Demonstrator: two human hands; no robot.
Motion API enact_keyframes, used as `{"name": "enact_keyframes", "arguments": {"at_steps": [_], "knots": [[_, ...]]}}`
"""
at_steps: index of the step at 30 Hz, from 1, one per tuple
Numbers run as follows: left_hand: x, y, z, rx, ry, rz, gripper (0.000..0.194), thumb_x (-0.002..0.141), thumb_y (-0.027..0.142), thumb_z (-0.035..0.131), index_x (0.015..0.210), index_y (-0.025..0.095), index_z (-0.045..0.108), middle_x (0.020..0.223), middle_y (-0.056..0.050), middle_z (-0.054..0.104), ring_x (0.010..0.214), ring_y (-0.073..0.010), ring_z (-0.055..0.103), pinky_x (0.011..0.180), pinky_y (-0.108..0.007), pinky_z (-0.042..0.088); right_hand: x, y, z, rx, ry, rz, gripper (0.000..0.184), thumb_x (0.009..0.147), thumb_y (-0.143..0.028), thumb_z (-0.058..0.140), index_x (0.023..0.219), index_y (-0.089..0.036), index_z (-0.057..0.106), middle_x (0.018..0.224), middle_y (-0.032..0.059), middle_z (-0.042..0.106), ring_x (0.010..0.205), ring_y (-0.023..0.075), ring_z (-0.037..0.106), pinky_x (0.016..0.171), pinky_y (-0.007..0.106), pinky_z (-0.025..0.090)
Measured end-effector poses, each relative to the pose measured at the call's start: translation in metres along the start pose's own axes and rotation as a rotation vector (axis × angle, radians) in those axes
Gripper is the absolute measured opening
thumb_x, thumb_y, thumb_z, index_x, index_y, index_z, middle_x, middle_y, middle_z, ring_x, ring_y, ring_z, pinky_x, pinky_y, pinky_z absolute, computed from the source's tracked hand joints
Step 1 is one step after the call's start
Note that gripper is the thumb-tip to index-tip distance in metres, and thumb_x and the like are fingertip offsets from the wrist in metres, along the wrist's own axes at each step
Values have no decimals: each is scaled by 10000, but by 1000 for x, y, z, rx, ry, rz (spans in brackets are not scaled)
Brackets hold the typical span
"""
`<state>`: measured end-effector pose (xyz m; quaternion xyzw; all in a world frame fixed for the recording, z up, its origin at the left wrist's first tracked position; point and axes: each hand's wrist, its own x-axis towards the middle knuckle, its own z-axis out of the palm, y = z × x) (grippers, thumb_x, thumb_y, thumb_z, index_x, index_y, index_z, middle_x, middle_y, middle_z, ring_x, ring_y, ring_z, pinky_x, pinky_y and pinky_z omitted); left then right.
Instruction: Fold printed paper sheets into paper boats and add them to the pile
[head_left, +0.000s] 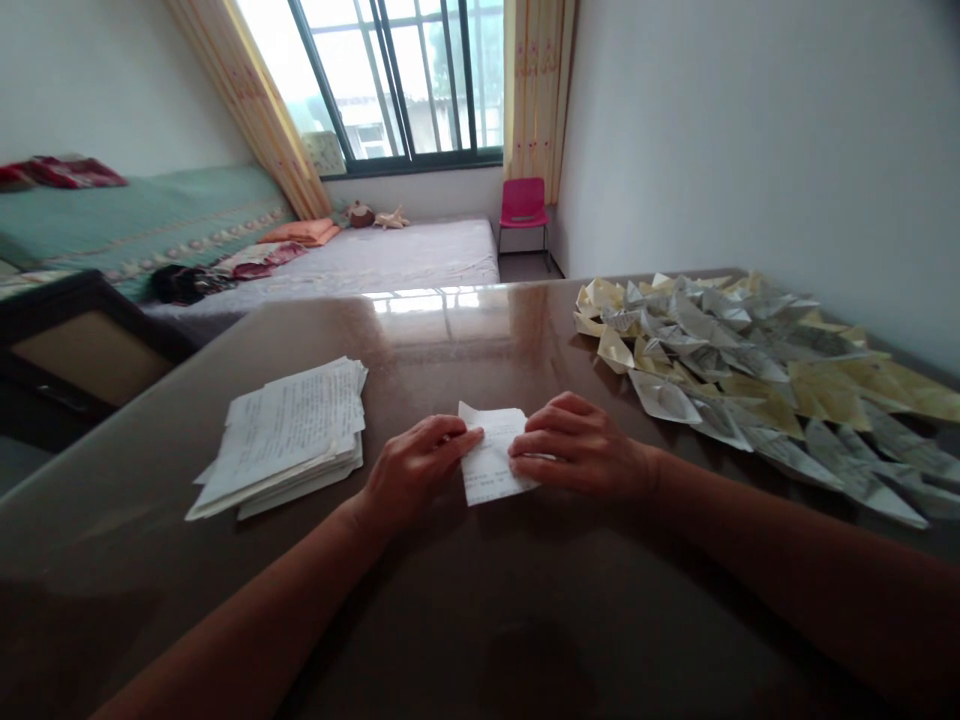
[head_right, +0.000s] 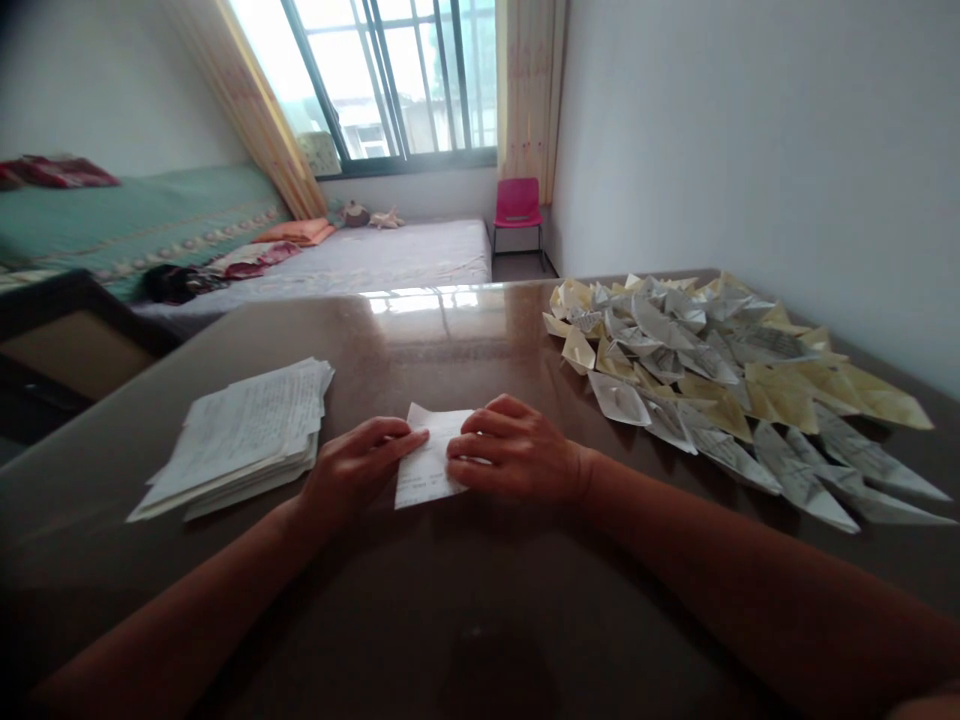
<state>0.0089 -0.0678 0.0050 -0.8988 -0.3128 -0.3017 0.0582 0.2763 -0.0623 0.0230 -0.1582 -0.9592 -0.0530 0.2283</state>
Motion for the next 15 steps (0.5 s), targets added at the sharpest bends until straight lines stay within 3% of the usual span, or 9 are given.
{"name": "enact_keyframes", "arguments": {"at_steps": [4, 8, 11, 15], "knots": [[1, -3, 0, 56, -297, 65, 322, 911, 168, 435, 1147, 255, 636, 1039, -40, 666, 967, -183, 569, 729, -269, 524, -1, 14, 10, 40, -157, -27, 169, 942, -238, 475, 970, -217, 640, 1032, 50, 696, 983, 181, 568, 864, 353, 380], [1, -2, -5, 21, -433, 98, 314, 907, 169, 422, 1118, 245, 641, 1124, -16, 663, 1027, -195, 546, 838, -305, 512, -4, 20, 20, 268, -153, 96, 161, 917, -254, 512, 973, -204, 654, 970, 54, 699, 978, 174, 583, 874, 322, 403], [1, -3, -11, 23, -509, 61, 322, 887, 136, 431, 1113, 242, 635, 1186, 10, 646, 1056, -187, 541, 870, -297, 497, -4, 22, 28, 486, -82, 332, 195, 928, -300, 501, 958, -189, 659, 909, 45, 688, 844, 148, 608, 773, 259, 446], [3, -3, -21, 73, -550, -7, 306, 865, 152, 470, 1083, 276, 646, 1199, 14, 622, 1058, -197, 529, 724, -271, 497, 0, 22, 41, 607, -7, 685, 208, 891, -369, 551, 908, -182, 641, 789, 3, 666, 694, 132, 581, 643, 228, 440]]}}
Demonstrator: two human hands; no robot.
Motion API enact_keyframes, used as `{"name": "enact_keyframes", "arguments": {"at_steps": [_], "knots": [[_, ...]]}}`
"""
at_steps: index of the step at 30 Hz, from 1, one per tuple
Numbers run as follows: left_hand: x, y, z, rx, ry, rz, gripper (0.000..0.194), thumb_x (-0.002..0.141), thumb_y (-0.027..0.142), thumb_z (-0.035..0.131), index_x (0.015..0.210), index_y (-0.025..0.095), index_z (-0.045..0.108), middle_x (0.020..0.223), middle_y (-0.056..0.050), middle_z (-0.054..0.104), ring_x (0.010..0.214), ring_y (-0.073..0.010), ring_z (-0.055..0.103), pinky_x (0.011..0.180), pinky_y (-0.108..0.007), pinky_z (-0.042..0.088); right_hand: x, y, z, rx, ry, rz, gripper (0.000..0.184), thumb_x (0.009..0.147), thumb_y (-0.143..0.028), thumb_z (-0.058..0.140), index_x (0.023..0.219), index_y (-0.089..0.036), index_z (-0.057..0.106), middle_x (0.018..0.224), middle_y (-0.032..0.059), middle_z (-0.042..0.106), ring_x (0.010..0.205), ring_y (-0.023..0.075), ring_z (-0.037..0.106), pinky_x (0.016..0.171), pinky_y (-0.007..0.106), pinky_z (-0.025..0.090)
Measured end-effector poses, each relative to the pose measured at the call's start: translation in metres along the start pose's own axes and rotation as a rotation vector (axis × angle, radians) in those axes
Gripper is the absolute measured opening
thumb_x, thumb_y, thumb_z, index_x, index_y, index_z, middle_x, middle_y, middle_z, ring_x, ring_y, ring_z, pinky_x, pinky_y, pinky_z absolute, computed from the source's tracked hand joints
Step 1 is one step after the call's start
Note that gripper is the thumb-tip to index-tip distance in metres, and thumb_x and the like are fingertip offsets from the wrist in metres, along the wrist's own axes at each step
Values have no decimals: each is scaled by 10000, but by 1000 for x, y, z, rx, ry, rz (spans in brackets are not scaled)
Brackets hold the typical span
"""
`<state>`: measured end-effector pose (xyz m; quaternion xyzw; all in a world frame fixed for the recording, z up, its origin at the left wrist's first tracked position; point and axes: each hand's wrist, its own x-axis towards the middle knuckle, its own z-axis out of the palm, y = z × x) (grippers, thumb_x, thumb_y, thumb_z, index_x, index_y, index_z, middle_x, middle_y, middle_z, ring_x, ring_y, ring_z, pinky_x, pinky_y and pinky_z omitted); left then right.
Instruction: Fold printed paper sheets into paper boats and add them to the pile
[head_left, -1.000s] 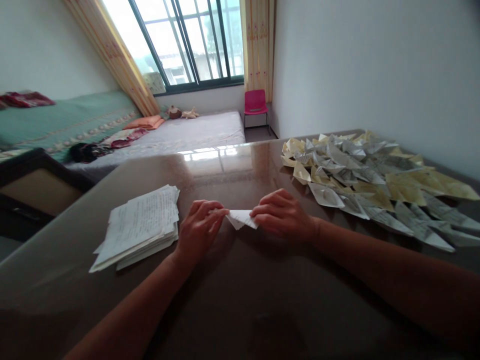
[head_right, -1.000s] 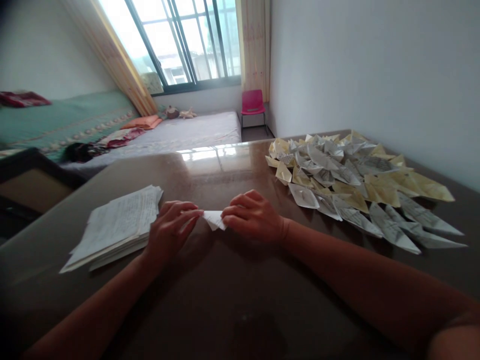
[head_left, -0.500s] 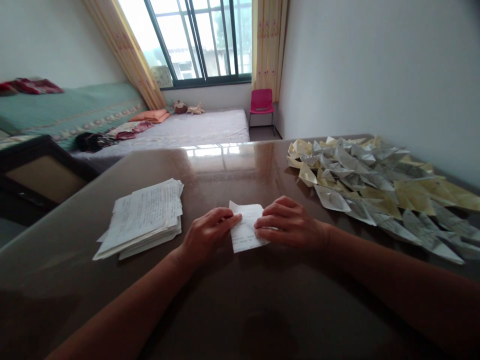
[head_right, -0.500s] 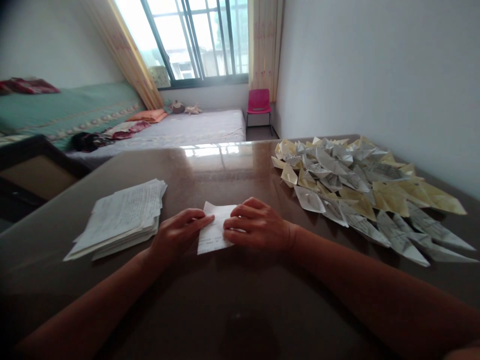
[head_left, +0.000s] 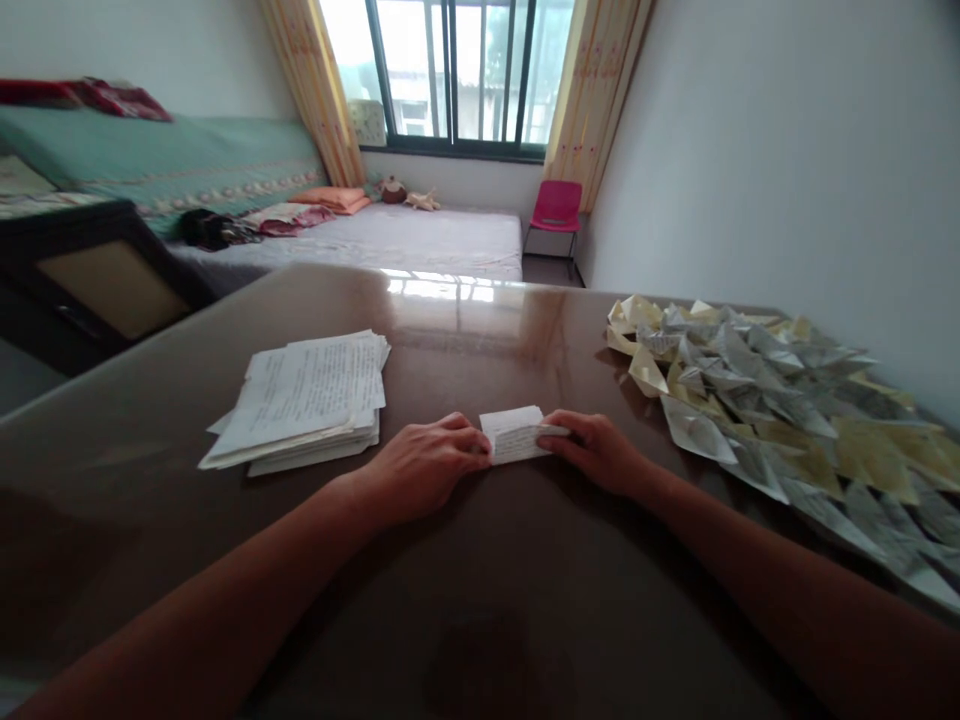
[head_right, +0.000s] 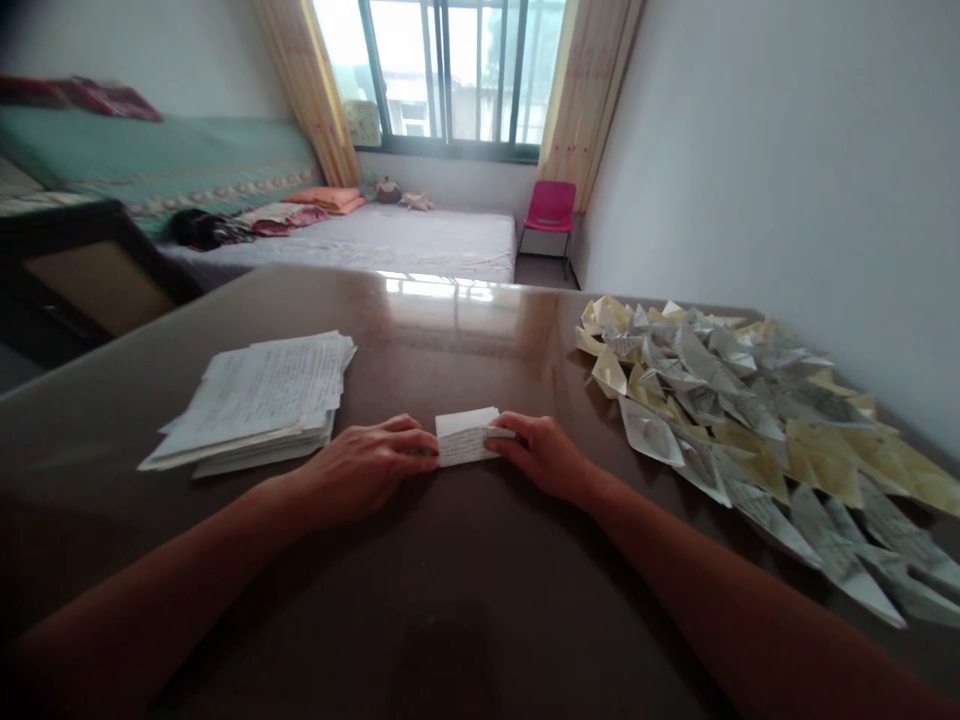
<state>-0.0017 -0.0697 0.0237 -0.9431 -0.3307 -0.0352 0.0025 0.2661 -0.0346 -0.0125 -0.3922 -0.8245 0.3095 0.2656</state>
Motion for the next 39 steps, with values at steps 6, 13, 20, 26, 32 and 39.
{"name": "enact_keyframes", "arguments": {"at_steps": [6, 13, 20, 26, 32, 39], "knots": [[-5, 0, -7, -1, -21, -67, 293, 871, 236, 480, 1086, 327, 657, 896, -43, 600, 836, -200, 535, 566, -271, 414, 11, 1, 7, -31, 107, 164, 253, 867, -416, 552, 794, -177, 592, 655, -25, 562, 611, 118, 493, 571, 227, 375], [-8, -4, -3, -58, -15, -93, 363, 845, 213, 495, 1138, 377, 633, 871, -35, 593, 797, -200, 542, 555, -269, 392, 31, -8, 1, -362, -20, 117, 258, 854, -374, 536, 681, -185, 511, 596, -35, 492, 561, 107, 434, 546, 236, 287], [-9, -6, -4, -92, -4, -100, 349, 844, 225, 500, 1133, 361, 641, 906, -38, 617, 811, -198, 559, 567, -271, 405, 34, -4, 11, -494, 54, 105, 267, 857, -382, 520, 672, -196, 470, 614, -19, 523, 557, 115, 445, 547, 239, 276], [-9, -7, -3, -90, -17, -112, 367, 827, 221, 501, 1136, 371, 630, 910, -30, 618, 807, -202, 563, 557, -270, 403, 31, -1, 13, -472, 117, 145, 275, 846, -398, 527, 665, -199, 472, 612, -15, 537, 549, 118, 457, 543, 243, 278], [-9, -8, -3, -97, -17, -121, 350, 825, 211, 512, 1114, 360, 641, 908, -28, 619, 820, -199, 578, 594, -274, 444, 32, 2, 14, -491, 108, 161, 281, 840, -417, 539, 672, -200, 475, 616, -18, 538, 547, 118, 451, 543, 245, 278], [-1, 4, 8, -112, 137, -125, 333, 948, 227, 368, 1206, 219, 579, 1233, -67, 601, 1148, -210, 536, 907, -332, 470, 32, 2, 14, -523, 103, 142, 295, 849, -420, 526, 665, -201, 452, 610, -19, 520, 548, 117, 431, 536, 247, 266]]}}
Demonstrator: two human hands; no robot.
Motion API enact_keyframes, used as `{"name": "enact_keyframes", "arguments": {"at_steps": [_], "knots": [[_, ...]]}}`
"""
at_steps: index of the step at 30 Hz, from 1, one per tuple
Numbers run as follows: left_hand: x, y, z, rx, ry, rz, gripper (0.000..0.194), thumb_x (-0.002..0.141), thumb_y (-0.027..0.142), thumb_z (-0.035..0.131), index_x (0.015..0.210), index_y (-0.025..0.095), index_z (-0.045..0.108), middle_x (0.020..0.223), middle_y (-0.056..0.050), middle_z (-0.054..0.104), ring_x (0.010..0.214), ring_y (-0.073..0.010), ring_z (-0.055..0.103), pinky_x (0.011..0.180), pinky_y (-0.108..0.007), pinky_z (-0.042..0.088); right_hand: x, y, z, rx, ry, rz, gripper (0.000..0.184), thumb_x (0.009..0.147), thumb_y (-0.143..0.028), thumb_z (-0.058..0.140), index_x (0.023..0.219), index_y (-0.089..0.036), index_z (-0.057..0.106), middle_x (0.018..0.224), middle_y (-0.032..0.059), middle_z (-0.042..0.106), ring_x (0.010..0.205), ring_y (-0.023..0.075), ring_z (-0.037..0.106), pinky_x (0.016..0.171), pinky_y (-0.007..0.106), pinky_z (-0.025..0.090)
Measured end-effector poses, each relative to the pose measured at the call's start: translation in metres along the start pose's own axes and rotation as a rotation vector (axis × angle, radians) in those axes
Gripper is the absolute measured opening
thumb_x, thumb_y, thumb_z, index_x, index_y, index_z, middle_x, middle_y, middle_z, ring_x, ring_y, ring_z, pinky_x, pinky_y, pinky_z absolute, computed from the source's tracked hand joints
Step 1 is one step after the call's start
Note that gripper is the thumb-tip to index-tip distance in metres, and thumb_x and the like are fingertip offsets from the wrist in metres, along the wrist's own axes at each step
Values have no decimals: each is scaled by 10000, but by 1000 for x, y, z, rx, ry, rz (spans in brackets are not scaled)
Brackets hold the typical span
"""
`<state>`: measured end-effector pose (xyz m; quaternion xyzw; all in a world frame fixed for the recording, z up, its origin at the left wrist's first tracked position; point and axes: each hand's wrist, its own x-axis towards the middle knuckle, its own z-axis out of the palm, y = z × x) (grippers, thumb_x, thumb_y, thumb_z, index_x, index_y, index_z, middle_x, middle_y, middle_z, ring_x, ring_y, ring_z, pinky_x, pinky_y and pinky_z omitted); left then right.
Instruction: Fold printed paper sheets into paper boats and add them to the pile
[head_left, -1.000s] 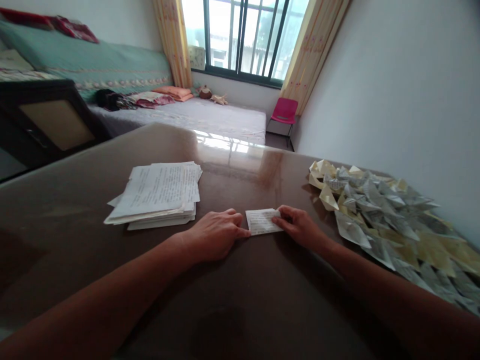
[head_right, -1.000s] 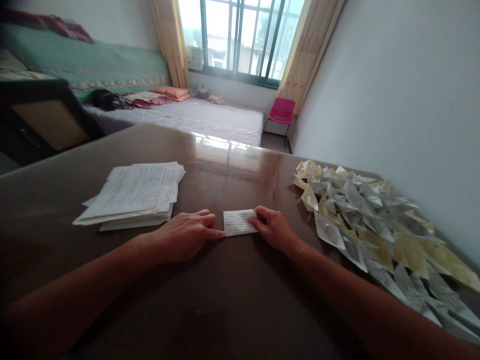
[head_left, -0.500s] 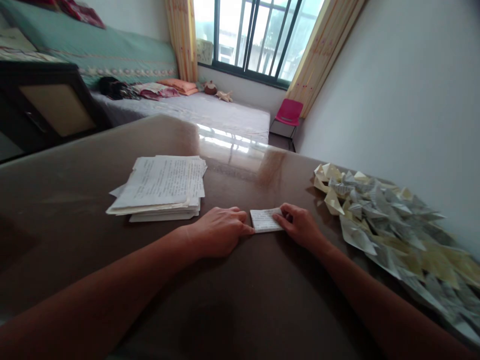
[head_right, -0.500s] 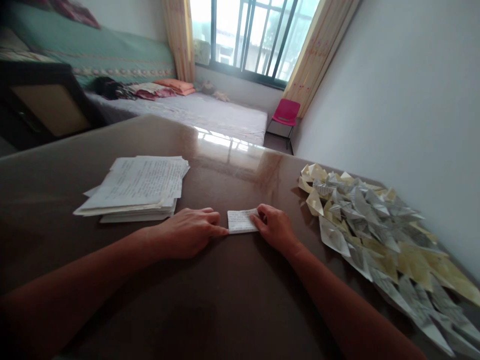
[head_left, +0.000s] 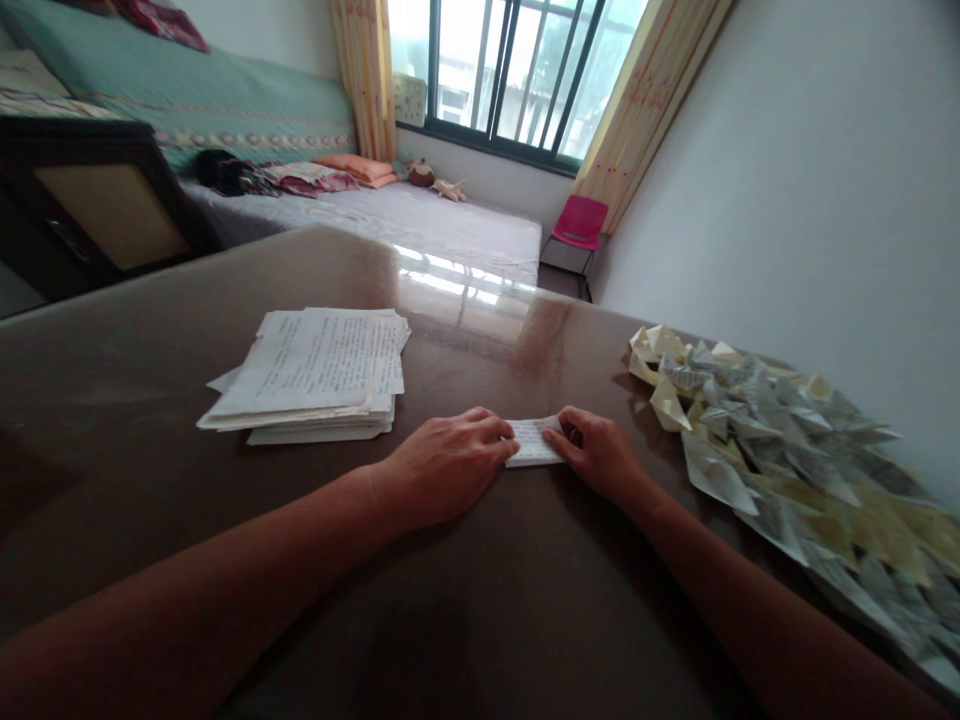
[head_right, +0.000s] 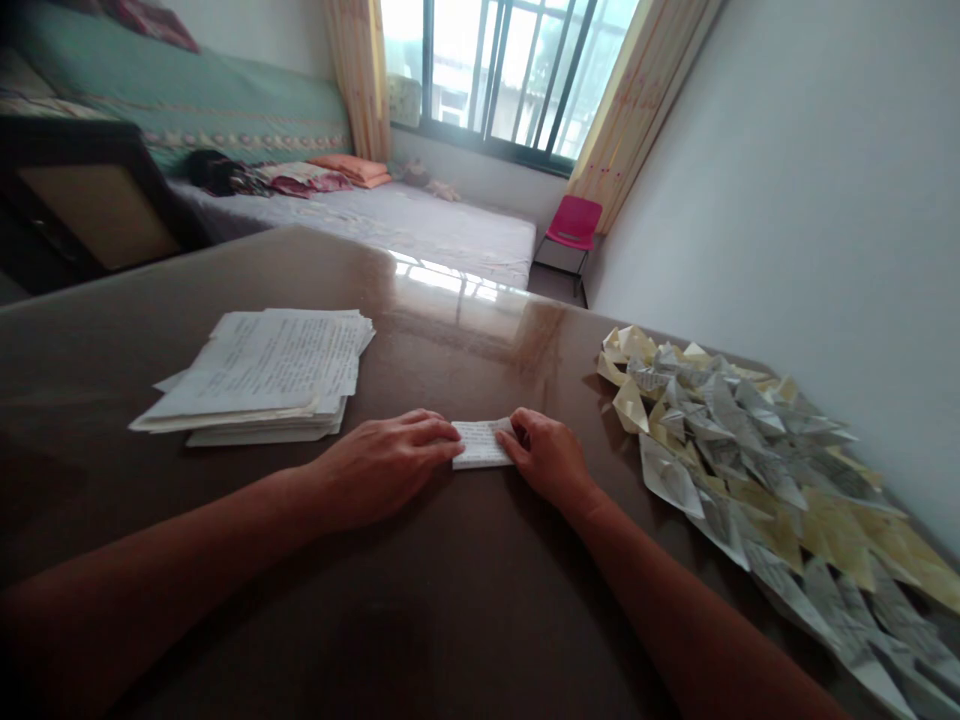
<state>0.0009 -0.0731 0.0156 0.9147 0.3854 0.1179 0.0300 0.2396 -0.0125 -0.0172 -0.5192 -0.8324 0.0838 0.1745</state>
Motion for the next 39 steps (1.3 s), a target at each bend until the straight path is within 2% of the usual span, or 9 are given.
{"name": "enact_keyframes", "arguments": {"at_steps": [3, 7, 13, 19, 22, 25, 31, 35, 39], "knots": [[-2, 9, 17, -38, 1, 73, 485, 959, 388, 374, 1389, 163, 403, 1478, -100, 395, 1375, -229, 325, 1106, -376, 294, 0, -1, 0, -5, 1, -3, 290, 854, -409, 518, 661, -204, 448, 603, -17, 517, 543, 119, 431, 537, 248, 269], [-6, 12, 32, -56, -92, 84, 624, 951, 521, 313, 1451, 149, 293, 1530, -119, 284, 1414, -224, 252, 1131, -367, 219, 1, -1, -1, -17, 8, 0, 285, 857, -403, 514, 661, -206, 448, 601, -12, 525, 538, 122, 443, 533, 249, 266], [-5, 12, 25, -13, -95, 63, 568, 941, 486, 380, 1402, 154, 383, 1493, -97, 370, 1381, -226, 323, 1109, -363, 232, 1, -2, -1, -35, -3, 0, 269, 864, -394, 514, 680, -206, 459, 631, -4, 552, 550, 126, 458, 534, 252, 255], [-6, 13, 13, 36, -79, 65, 370, 943, 363, 435, 1262, 206, 538, 1348, -51, 559, 1233, -205, 504, 1012, -353, 326, 1, 0, 0, -48, 6, -16, 237, 876, -368, 524, 708, -205, 488, 651, -2, 569, 567, 132, 484, 539, 249, 278], [-6, 12, 11, 57, -53, 73, 330, 932, 340, 464, 1217, 212, 570, 1293, -48, 600, 1187, -202, 539, 964, -342, 360, -4, -3, -7, -70, 79, -42, 151, 879, -350, 546, 886, -199, 551, 799, 29, 619, 636, 148, 540, 563, 249, 336], [-5, 13, 11, 76, -41, 80, 332, 918, 346, 495, 1215, 218, 571, 1282, -47, 606, 1178, -207, 539, 947, -341, 370, -13, -16, -18, -157, 179, -196, 181, 916, -315, 513, 1053, -206, 558, 1012, 83, 612, 825, 184, 574, 649, 265, 396], [-4, 15, 11, 97, -31, 76, 308, 916, 322, 509, 1197, 217, 581, 1226, -48, 632, 1142, -203, 554, 937, -341, 370, -17, -28, -23, -115, -96, -594, 179, 947, -239, 466, 864, -202, 620, 843, 52, 620, 851, 171, 535, 789, 281, 421], [-3, 16, 7, 126, -24, 69, 251, 930, 310, 488, 1117, 208, 621, 1125, -48, 673, 1047, -199, 595, 906, -353, 380, -11, -13, -31, -25, -194, -673, 214, 948, -242, 457, 847, -204, 642, 865, 44, 636, 844, 151, 542, 788, 268, 417], [-2, 14, 4, 130, -27, 51, 219, 940, 289, 465, 1010, 204, 654, 1028, -32, 699, 983, -188, 607, 891, -357, 386, -8, -1, -44, -83, -251, -665, 214, 932, -255, 481, 832, -218, 666, 851, 36, 653, 810, 149, 565, 741, 261, 406]]}}
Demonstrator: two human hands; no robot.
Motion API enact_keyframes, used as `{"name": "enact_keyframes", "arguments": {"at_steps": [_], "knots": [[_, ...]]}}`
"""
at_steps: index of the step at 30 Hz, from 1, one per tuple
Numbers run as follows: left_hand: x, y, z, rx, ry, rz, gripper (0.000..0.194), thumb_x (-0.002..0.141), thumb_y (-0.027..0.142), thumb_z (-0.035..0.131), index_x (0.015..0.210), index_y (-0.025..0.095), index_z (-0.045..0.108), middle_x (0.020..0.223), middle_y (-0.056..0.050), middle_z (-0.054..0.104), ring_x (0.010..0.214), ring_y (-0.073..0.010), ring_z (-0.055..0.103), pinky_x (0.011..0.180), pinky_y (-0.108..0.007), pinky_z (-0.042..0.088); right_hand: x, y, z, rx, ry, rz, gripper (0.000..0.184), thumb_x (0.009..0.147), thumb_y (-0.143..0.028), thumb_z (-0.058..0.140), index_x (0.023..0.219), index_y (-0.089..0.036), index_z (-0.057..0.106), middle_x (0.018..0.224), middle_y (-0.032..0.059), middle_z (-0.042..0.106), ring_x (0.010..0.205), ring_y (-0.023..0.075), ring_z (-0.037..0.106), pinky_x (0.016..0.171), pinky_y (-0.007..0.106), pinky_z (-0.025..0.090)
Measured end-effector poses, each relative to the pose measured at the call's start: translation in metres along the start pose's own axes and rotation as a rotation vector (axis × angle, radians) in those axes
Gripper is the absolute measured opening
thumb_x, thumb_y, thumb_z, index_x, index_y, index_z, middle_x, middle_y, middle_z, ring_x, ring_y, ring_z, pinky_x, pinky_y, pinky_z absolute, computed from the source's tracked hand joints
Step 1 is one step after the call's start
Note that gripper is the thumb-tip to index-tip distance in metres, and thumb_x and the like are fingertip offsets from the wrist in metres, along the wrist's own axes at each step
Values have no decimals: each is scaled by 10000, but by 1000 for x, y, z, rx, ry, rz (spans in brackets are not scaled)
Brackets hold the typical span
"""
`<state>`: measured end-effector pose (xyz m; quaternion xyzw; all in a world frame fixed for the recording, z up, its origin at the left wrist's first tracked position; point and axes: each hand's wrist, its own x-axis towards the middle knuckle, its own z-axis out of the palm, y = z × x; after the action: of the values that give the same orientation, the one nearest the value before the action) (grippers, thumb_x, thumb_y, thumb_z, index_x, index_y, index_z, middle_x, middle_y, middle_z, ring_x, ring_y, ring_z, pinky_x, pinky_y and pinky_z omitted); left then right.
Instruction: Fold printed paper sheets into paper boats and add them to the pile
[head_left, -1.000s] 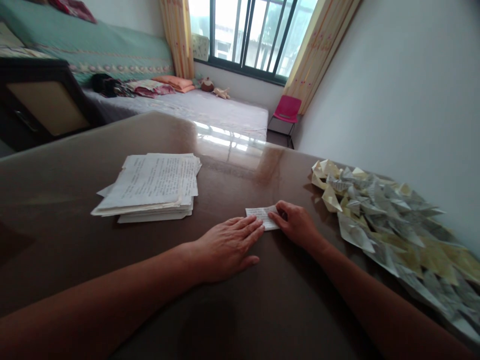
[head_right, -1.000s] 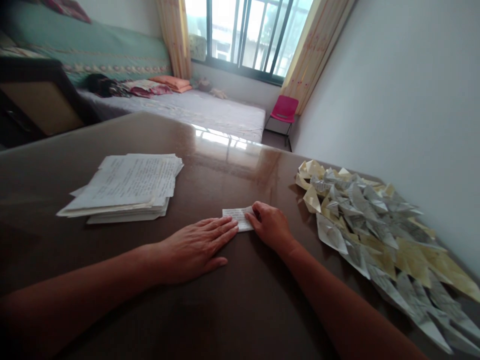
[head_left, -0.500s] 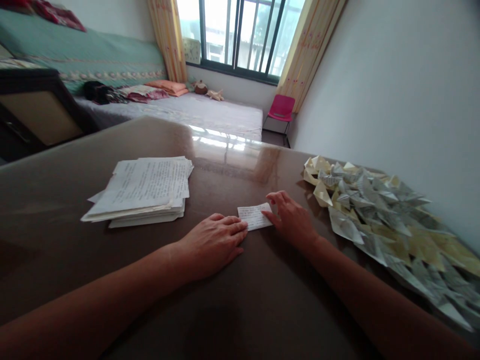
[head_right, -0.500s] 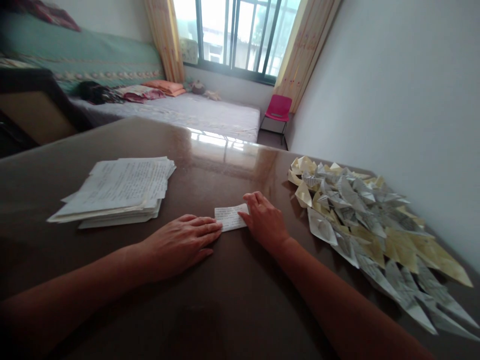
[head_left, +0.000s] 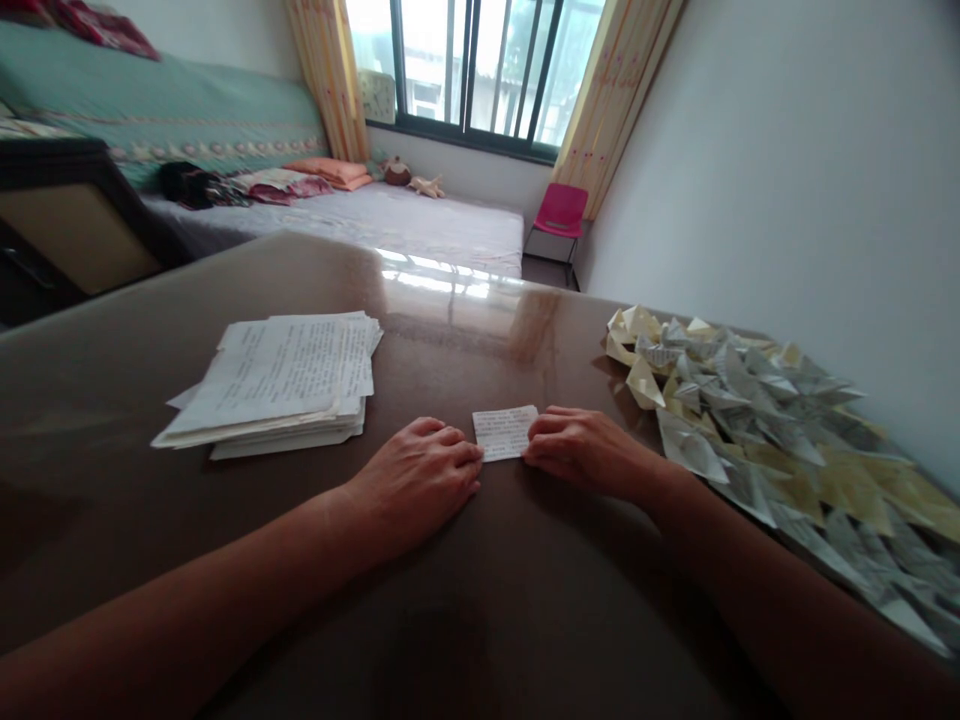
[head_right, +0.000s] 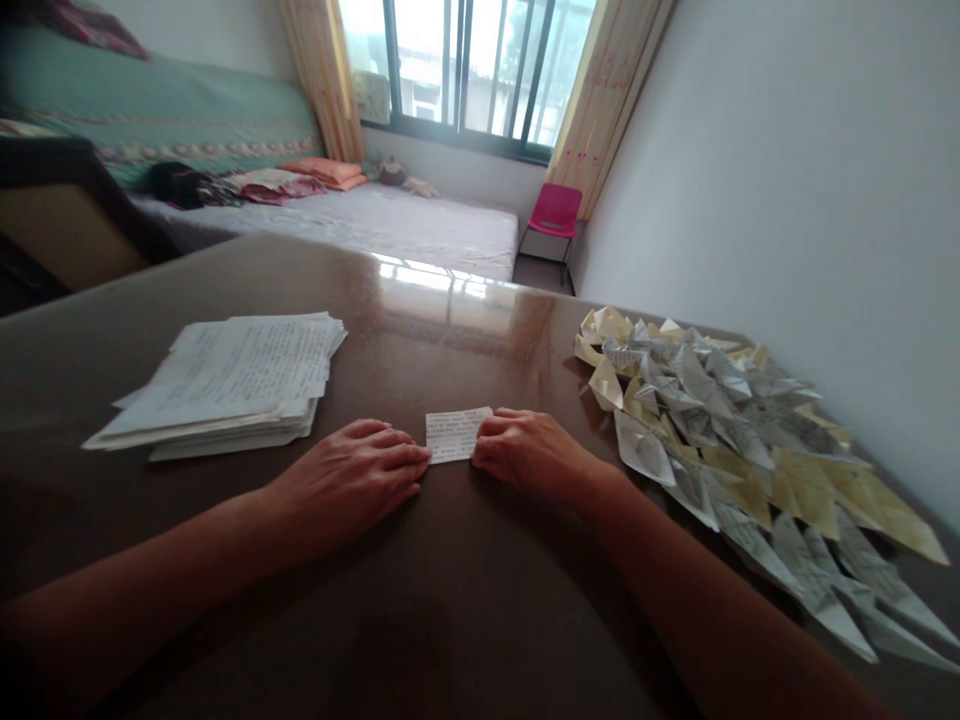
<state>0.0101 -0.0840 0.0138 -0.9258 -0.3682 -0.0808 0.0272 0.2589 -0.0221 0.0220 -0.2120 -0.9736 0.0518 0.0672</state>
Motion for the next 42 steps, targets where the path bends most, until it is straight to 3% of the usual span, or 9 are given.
{"name": "enact_keyframes", "arguments": {"at_steps": [4, 8, 14, 21, 32, 35, 38, 40, 42], "knots": [[2, -2, -1, -14, 2, -16, 236, 946, 285, 447, 907, 209, 668, 948, -24, 698, 928, -173, 609, 858, -345, 405, -4, 6, -2, -13, 12, 76, 171, 900, -289, 547, 808, -224, 676, 841, 31, 670, 765, 147, 585, 690, 254, 394], [6, -7, 2, -17, 19, -120, 292, 949, 325, 425, 844, 200, 667, 912, -41, 671, 883, -172, 590, 780, -312, 440, -4, 10, 3, 26, 62, 114, 175, 902, -348, 551, 913, -234, 684, 927, 37, 678, 808, 147, 606, 706, 248, 401], [9, -19, 8, -109, 83, -251, 281, 940, 378, 435, 964, 239, 678, 968, -37, 643, 957, -178, 564, 728, -270, 476, -4, 10, 12, -206, 78, 46, 209, 934, -277, 488, 893, -212, 683, 952, 49, 699, 805, 159, 601, 736, 287, 371], [10, -25, 10, -279, 191, -310, 272, 936, 351, 450, 998, 220, 680, 991, -37, 673, 953, -168, 599, 851, -299, 484, -8, 12, 14, -210, 265, 115, 200, 935, -293, 489, 972, -221, 672, 1030, 48, 690, 835, 159, 601, 764, 290, 370], [12, -22, 16, -552, 356, -230, 393, 879, 312, 570, 1266, 241, 574, 1077, -32, 683, 977, -158, 623, 913, -305, 481, -6, 1, 13, -258, 382, 103, 191, 924, -296, 524, 1034, -248, 672, 1093, 27, 694, 908, 180, 598, 782, 324, 396], [13, -20, 14, -653, 415, -204, 267, 890, 251, 545, 1115, 208, 682, 997, -44, 703, 896, -148, 642, 825, -273, 509, -1, -2, 16, -96, 529, 168, 207, 894, -307, 569, 1080, -264, 648, 1168, 33, 658, 954, 190, 597, 814, 335, 446], [15, -16, 11, -796, 490, -260, 248, 881, 223, 549, 1067, 173, 703, 938, -50, 704, 780, -127, 642, 686, -231, 525, 7, -4, 20, 270, 672, 366, 460, 837, -378, 631, 1264, -254, 515, 1293, 87, 565, 966, 203, 607, 758, 337, 511], [16, -14, 11, -892, 488, -295, 276, 877, 235, 552, 1106, 159, 685, 922, -53, 706, 747, -127, 641, 648, -231, 536, 11, -4, 22, 578, 647, 467, 596, 830, -424, 624, 1348, -233, 401, 1172, 102, 624, 880, 200, 634, 680, 326, 527], [16, -14, 12, -960, 446, -309, 315, 884, 245, 534, 1157, 146, 656, 953, -65, 706, 775, -139, 651, 681, -256, 556, 14, -4, 25, 828, 576, 524, 624, 852, -440, 585, 1376, -208, 337, 927, 60, 680, 747, 184, 643, 605, 301, 515]]}}
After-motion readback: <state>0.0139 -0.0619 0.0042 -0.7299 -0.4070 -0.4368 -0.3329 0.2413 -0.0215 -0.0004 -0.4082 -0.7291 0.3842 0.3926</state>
